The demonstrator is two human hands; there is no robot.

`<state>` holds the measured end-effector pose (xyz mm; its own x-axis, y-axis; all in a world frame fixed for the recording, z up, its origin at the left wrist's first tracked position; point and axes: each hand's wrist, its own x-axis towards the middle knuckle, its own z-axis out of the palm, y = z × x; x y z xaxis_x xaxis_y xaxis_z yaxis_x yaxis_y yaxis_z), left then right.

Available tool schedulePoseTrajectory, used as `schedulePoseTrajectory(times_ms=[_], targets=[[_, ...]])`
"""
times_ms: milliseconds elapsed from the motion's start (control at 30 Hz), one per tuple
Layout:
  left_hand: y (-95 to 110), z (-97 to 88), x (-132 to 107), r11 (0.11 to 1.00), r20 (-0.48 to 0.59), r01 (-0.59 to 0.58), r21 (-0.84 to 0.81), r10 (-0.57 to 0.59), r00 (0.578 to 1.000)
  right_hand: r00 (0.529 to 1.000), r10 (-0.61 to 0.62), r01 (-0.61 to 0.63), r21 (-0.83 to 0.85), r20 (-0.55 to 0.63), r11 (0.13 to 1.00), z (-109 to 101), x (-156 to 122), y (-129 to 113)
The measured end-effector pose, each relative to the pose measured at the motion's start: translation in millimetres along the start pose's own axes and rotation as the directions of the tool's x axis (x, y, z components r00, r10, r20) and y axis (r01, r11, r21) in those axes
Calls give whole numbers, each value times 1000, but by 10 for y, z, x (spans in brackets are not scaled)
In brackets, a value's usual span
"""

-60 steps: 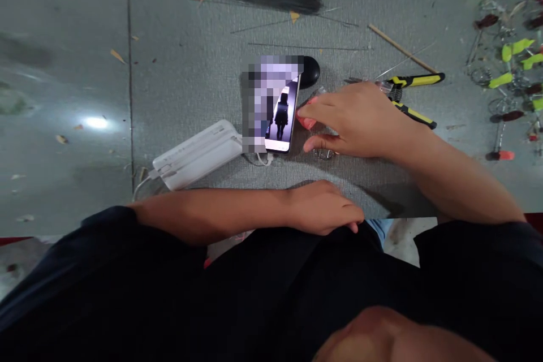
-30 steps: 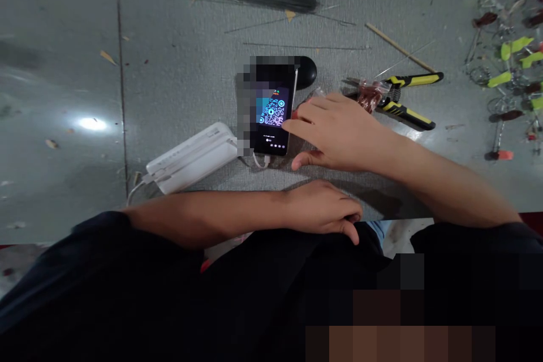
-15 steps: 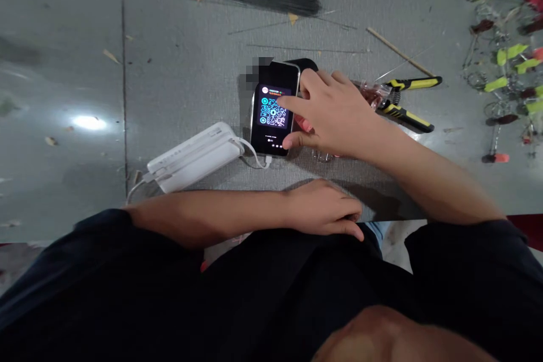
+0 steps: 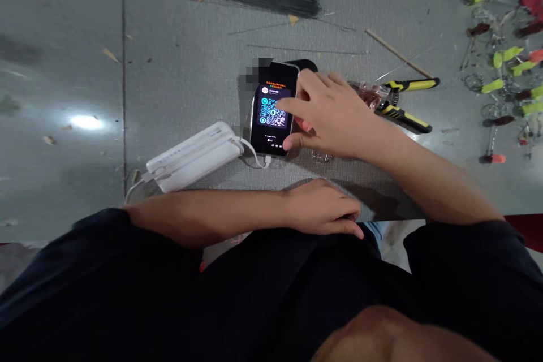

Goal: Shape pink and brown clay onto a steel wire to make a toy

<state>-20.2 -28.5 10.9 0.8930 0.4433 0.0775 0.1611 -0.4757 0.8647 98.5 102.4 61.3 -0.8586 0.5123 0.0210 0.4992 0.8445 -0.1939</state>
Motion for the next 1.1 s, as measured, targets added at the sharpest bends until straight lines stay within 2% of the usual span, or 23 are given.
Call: schedulePoseTrajectory(times_ms=[133,433,600,733,867,967,1033,1100], targets=[[7,-10,1,1000,-2,7,3,-7,1000,997,-58,58,1,46,998,-29,-9,-49],[2,27,-29,998,-47,-19,52,22,999,997,-4,8,-53,72,999,-59,-88,-195],[25,-7,-27,999,-87,26,-25,-28,996,999,12,-9,-75,45,997,4,-120,-269],[22,-43,-33,998,-92,-23,-67,17,996,1000,18,-17,-69,21,997,41,-120,-268],[8,-25,-33,999,-98,-41,19,42,994,998,-20,23,-60,52,998,33,-130,-276],[2,10,-27,997,-121,-48,68,56,991,991,-95,98,-36,90,994,19,-138,-293],[1,25,-24,997,-146,-53,62,62,987,982,-158,160,-13,99,987,16,-138,-302],[1,29,-23,999,-159,-42,34,47,986,981,-171,172,-3,91,985,15,-134,-307]])
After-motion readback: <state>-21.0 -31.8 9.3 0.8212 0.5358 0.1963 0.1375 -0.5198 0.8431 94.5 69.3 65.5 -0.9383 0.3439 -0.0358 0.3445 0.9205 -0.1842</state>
